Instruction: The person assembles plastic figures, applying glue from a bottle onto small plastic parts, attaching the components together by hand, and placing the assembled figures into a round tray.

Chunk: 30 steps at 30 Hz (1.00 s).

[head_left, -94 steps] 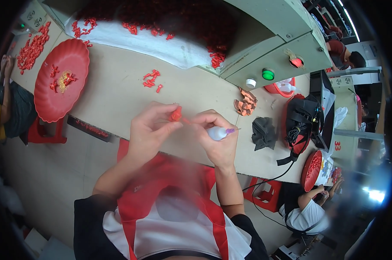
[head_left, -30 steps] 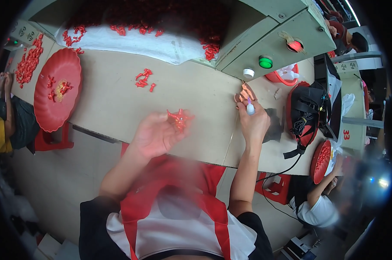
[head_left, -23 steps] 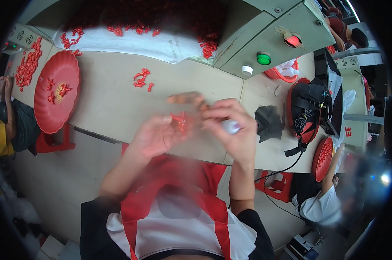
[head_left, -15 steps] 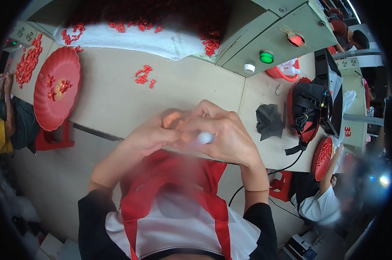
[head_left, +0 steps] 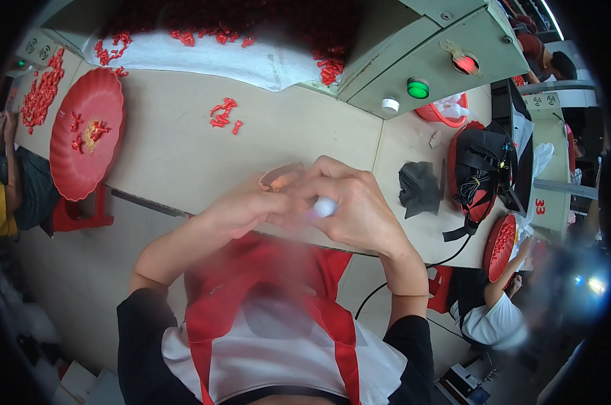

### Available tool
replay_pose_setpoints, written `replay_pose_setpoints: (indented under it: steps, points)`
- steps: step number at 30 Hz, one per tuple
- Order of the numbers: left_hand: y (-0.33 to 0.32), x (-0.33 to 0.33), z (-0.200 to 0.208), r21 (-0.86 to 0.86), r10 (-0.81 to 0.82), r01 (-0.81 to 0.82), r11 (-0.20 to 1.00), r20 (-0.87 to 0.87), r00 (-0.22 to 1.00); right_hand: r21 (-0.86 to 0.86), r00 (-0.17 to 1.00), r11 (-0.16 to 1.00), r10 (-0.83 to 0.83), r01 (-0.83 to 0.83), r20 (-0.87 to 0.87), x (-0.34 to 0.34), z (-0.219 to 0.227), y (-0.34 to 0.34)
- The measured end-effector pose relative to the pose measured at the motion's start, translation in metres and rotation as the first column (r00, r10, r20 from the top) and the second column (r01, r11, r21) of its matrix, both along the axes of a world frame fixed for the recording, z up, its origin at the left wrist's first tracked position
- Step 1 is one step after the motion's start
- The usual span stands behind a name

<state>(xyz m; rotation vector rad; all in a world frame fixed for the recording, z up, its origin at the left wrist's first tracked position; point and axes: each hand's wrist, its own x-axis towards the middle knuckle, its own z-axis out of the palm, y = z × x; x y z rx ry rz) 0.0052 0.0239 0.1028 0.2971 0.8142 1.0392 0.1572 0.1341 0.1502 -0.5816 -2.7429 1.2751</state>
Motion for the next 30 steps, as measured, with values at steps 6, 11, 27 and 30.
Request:
replay_pose_setpoints:
  steps: [6, 11, 27, 30]
  points:
    - [0.005, 0.002, -0.001, -0.002, -0.015, 0.015, 1.000, -0.039, 0.999, -0.054, 0.995, 0.993, -0.103, 0.103, -0.007, 0.005, 0.005, 0.001]
    - [0.004, 0.002, -0.015, -0.008, -0.059, 0.060, 0.998, 0.073, 0.996, -0.116, 0.970, 0.986, -0.142, 0.121, -0.198, 0.024, -0.013, 0.024]
    - [-0.002, 0.012, -0.016, 0.174, 0.226, -0.200, 0.964, -0.141, 0.964, -0.121, 0.608, 0.658, -0.740, 0.743, -0.287, 0.059, -0.050, 0.017]
    - [0.002, 0.021, -0.002, 0.569, 0.551, -0.105, 0.816, -0.709, 0.440, -0.400, 0.656, 0.687, -0.717, 0.607, -0.237, 0.052, -0.052, -0.004]
